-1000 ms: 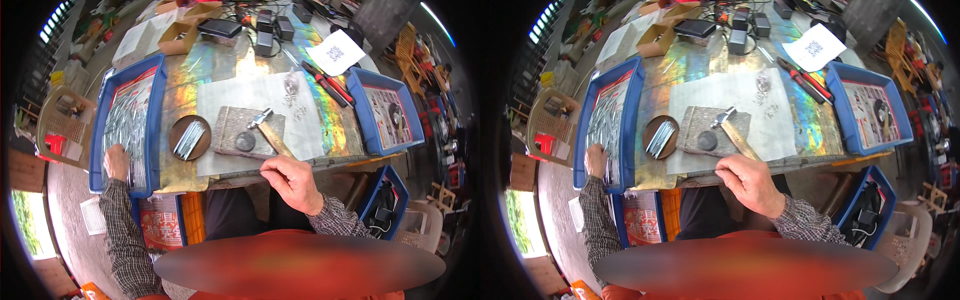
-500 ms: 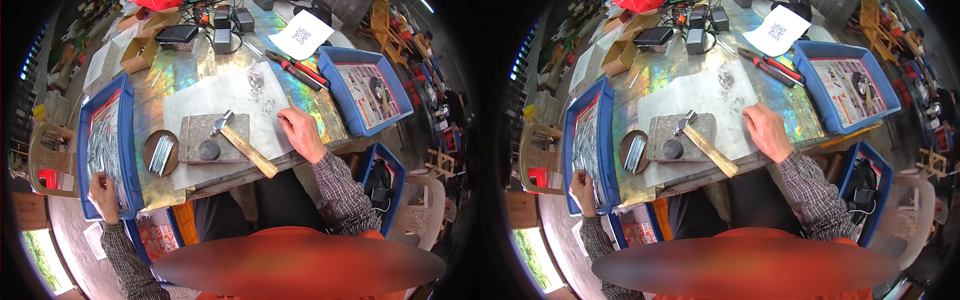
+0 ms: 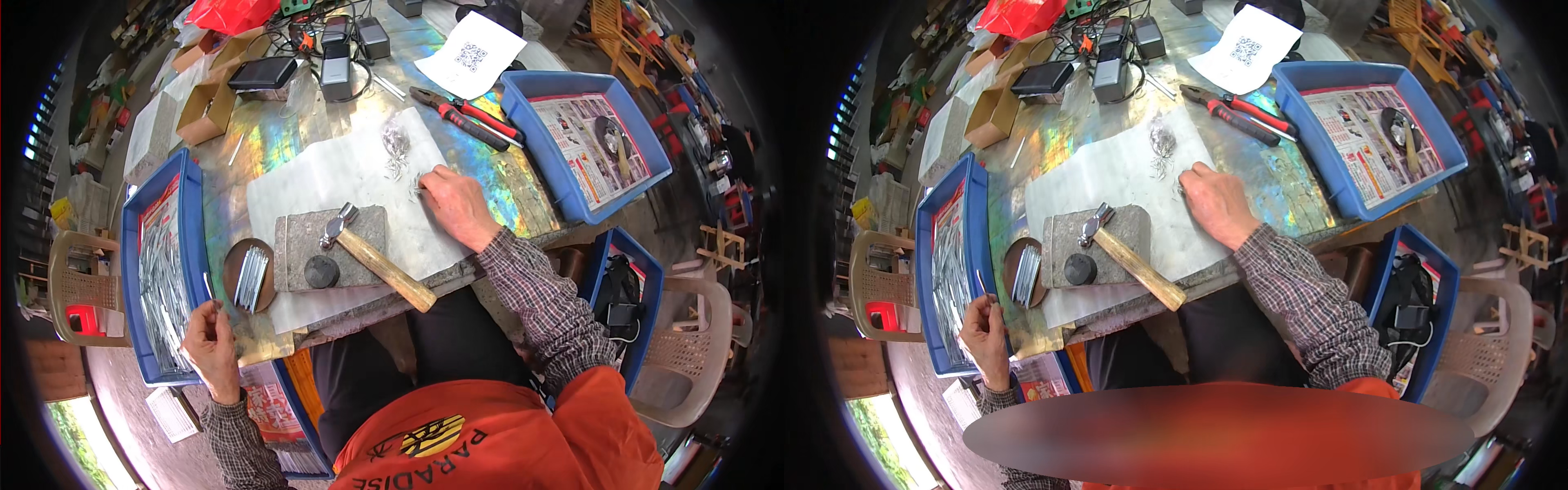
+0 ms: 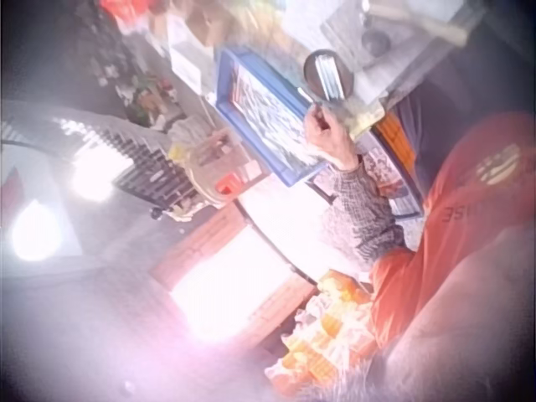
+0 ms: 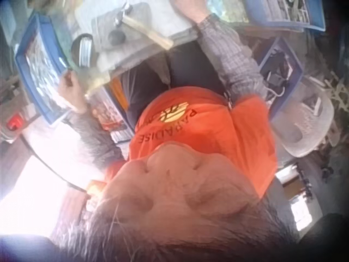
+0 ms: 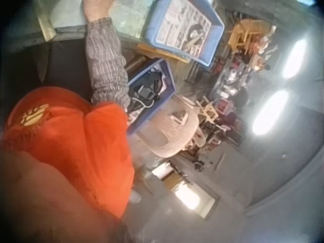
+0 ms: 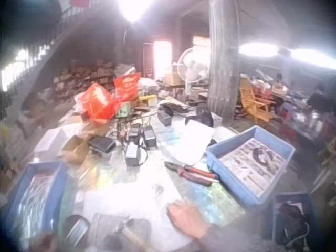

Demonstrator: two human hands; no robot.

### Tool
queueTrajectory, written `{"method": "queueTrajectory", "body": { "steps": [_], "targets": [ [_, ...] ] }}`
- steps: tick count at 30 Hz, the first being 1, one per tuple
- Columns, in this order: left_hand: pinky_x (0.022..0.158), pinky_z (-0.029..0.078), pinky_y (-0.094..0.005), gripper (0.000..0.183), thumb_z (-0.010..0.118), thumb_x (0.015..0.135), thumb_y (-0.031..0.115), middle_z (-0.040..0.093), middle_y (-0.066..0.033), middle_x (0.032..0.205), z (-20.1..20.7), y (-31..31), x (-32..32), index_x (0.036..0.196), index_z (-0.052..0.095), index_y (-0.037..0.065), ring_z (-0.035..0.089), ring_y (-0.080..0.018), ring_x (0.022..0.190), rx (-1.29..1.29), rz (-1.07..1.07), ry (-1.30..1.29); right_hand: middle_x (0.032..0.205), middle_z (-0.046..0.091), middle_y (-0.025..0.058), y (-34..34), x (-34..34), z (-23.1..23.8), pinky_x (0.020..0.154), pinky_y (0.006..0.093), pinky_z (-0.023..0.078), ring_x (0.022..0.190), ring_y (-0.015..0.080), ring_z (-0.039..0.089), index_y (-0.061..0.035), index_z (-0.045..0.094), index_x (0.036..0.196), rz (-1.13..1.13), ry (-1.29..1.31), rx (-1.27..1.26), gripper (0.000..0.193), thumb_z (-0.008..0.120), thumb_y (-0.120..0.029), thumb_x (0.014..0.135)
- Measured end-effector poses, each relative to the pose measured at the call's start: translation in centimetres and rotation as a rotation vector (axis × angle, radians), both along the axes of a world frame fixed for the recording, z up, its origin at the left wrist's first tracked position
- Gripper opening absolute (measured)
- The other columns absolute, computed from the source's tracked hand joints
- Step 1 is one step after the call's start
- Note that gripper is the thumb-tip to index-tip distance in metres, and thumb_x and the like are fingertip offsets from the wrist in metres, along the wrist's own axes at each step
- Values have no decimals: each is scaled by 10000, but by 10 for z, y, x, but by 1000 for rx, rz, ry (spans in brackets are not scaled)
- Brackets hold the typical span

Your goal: The person straightens and shapes small metal rods and metal pieces by hammering them on a stone block.

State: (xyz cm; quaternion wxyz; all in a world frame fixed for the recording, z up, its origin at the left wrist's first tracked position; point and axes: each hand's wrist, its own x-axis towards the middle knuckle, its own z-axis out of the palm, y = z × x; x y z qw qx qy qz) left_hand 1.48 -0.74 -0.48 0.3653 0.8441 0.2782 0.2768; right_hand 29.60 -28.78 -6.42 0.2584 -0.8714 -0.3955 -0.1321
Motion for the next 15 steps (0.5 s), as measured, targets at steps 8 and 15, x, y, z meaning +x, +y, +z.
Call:
{"method": "queueTrajectory", "body": {
  "steps": [8, 15],
  "targets": [
    [509, 381, -208, 118, 600, 831, 9, 563, -19, 683, 2, -24, 16, 934, 616, -46, 473, -48, 569, -5, -8, 27, 755, 554, 134, 6, 9, 1, 550, 421, 488, 639, 342, 597, -19, 519, 733, 82, -69, -38, 28, 533, -44, 736],
    [502, 382, -217, 95, 599, 828, 4, 530, -25, 652, 6, -45, 35, 901, 612, -57, 463, -61, 552, -54, -27, 36, 728, 551, 129, 14, 3, 11, 520, 366, 499, 635, 257, 616, -13, 551, 718, 105, -137, -183, 38, 534, -47, 712]
  ]
}}
